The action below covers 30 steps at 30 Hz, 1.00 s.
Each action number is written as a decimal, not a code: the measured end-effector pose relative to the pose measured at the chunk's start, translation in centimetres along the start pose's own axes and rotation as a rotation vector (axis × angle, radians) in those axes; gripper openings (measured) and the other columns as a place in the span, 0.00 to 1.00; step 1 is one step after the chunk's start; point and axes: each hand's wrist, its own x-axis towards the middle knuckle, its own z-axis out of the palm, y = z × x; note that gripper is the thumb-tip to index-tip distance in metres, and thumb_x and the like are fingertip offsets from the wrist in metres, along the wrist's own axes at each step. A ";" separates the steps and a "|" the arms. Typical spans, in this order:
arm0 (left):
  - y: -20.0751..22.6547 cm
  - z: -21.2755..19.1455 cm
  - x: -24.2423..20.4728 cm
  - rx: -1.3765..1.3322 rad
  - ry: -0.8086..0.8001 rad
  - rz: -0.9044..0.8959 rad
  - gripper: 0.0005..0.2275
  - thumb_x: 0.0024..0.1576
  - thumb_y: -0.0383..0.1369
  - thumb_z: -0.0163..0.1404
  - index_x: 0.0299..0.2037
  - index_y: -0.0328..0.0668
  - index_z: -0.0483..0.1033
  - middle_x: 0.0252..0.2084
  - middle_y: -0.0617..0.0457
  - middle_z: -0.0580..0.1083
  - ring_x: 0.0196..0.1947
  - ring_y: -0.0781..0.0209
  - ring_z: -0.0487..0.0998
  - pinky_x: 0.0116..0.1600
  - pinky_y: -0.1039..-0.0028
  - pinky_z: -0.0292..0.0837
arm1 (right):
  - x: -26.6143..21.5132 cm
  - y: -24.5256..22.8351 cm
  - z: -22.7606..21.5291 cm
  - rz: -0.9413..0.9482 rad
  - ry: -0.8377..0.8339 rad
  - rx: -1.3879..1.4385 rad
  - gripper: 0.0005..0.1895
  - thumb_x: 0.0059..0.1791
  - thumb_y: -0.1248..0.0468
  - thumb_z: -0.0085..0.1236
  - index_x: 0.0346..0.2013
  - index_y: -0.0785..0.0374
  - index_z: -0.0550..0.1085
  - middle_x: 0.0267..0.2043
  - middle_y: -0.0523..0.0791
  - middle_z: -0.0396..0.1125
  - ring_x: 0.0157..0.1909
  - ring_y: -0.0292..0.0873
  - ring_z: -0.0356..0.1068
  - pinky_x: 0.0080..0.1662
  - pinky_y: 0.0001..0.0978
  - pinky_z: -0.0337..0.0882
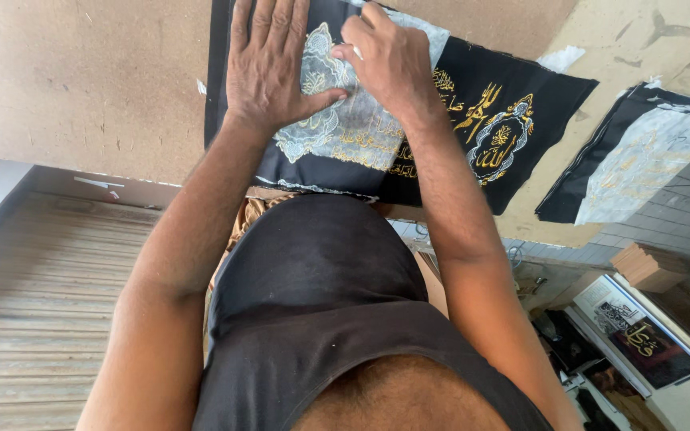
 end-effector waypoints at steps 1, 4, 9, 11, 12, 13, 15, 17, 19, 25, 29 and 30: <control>0.1 -0.1 0.1 0.007 -0.004 -0.001 0.58 0.55 0.78 0.34 0.80 0.31 0.42 0.82 0.39 0.44 0.82 0.46 0.37 0.81 0.51 0.25 | -0.6 0.8 -0.4 0.050 0.021 -0.062 0.16 0.52 0.56 0.70 0.38 0.62 0.73 0.37 0.45 0.70 0.29 0.41 0.73 0.29 0.32 0.71; 0.0 -0.1 0.2 -0.003 -0.007 -0.001 0.58 0.54 0.78 0.33 0.80 0.32 0.41 0.83 0.39 0.43 0.82 0.47 0.37 0.81 0.51 0.25 | -4.2 4.3 -3.5 0.217 0.085 -0.235 0.13 0.54 0.58 0.67 0.40 0.63 0.73 0.40 0.46 0.70 0.35 0.45 0.74 0.34 0.37 0.73; 0.2 0.1 0.4 -0.009 -0.062 -0.034 0.58 0.52 0.80 0.30 0.80 0.35 0.41 0.82 0.40 0.43 0.81 0.48 0.36 0.80 0.50 0.24 | -12.5 9.8 -9.5 0.581 0.244 -0.446 0.11 0.49 0.68 0.67 0.36 0.63 0.70 0.41 0.49 0.70 0.41 0.50 0.75 0.42 0.45 0.74; 0.4 0.1 0.5 0.005 -0.079 -0.047 0.59 0.51 0.80 0.30 0.79 0.35 0.41 0.82 0.40 0.43 0.81 0.48 0.36 0.79 0.49 0.24 | -13.7 9.5 -10.0 0.627 0.356 -0.378 0.10 0.49 0.74 0.65 0.38 0.64 0.70 0.43 0.51 0.70 0.44 0.49 0.76 0.44 0.45 0.75; 0.5 0.0 0.5 0.012 -0.076 -0.044 0.58 0.51 0.80 0.29 0.79 0.35 0.41 0.82 0.40 0.43 0.80 0.47 0.36 0.79 0.49 0.24 | -13.2 8.7 -9.6 0.560 0.393 -0.245 0.10 0.51 0.74 0.63 0.41 0.64 0.70 0.47 0.50 0.71 0.48 0.48 0.77 0.49 0.43 0.78; 0.6 -0.2 0.6 0.019 -0.073 -0.042 0.58 0.52 0.80 0.29 0.79 0.34 0.41 0.82 0.39 0.43 0.80 0.47 0.36 0.79 0.49 0.24 | -12.3 7.6 -8.9 0.491 0.427 -0.113 0.10 0.53 0.74 0.61 0.45 0.63 0.70 0.50 0.49 0.73 0.52 0.47 0.79 0.53 0.41 0.80; 0.7 -0.3 0.5 0.032 -0.065 -0.036 0.57 0.54 0.79 0.28 0.79 0.34 0.42 0.81 0.39 0.44 0.80 0.46 0.37 0.78 0.48 0.24 | -9.8 4.7 -7.2 0.485 0.358 0.096 0.09 0.55 0.70 0.61 0.49 0.61 0.71 0.48 0.46 0.75 0.49 0.44 0.80 0.49 0.37 0.81; 0.7 -0.3 0.5 0.045 -0.050 -0.028 0.56 0.56 0.78 0.28 0.79 0.32 0.43 0.81 0.38 0.45 0.80 0.45 0.37 0.78 0.47 0.25 | -7.1 2.1 -5.1 0.373 0.266 0.100 0.14 0.55 0.62 0.65 0.52 0.59 0.71 0.45 0.46 0.75 0.44 0.42 0.79 0.43 0.33 0.80; 0.8 0.0 0.3 0.043 -0.037 -0.014 0.56 0.56 0.78 0.28 0.79 0.31 0.44 0.81 0.37 0.45 0.80 0.45 0.38 0.78 0.47 0.25 | -5.8 0.6 -3.7 0.231 0.231 -0.002 0.20 0.52 0.57 0.69 0.52 0.61 0.72 0.43 0.47 0.74 0.40 0.42 0.77 0.39 0.33 0.78; 0.3 0.1 0.1 0.032 -0.015 -0.020 0.55 0.58 0.77 0.31 0.79 0.32 0.44 0.81 0.37 0.46 0.80 0.44 0.38 0.78 0.46 0.26 | -5.4 2.3 -0.1 0.265 0.055 -0.081 0.16 0.52 0.54 0.70 0.35 0.61 0.73 0.30 0.44 0.71 0.27 0.41 0.73 0.28 0.34 0.72; 0.4 0.1 0.6 -0.003 -0.042 -0.038 0.56 0.54 0.78 0.33 0.79 0.35 0.42 0.82 0.40 0.44 0.80 0.46 0.37 0.79 0.47 0.26 | -7.6 6.3 -2.3 0.284 0.231 -0.198 0.10 0.54 0.63 0.67 0.37 0.60 0.73 0.37 0.44 0.74 0.34 0.42 0.77 0.34 0.35 0.75; 0.3 0.1 0.3 -0.003 -0.044 -0.039 0.56 0.54 0.78 0.33 0.80 0.35 0.42 0.82 0.40 0.44 0.81 0.46 0.37 0.79 0.47 0.25 | -8.6 7.4 -3.9 0.387 0.214 -0.326 0.10 0.51 0.63 0.67 0.37 0.62 0.73 0.37 0.46 0.73 0.34 0.45 0.77 0.35 0.38 0.75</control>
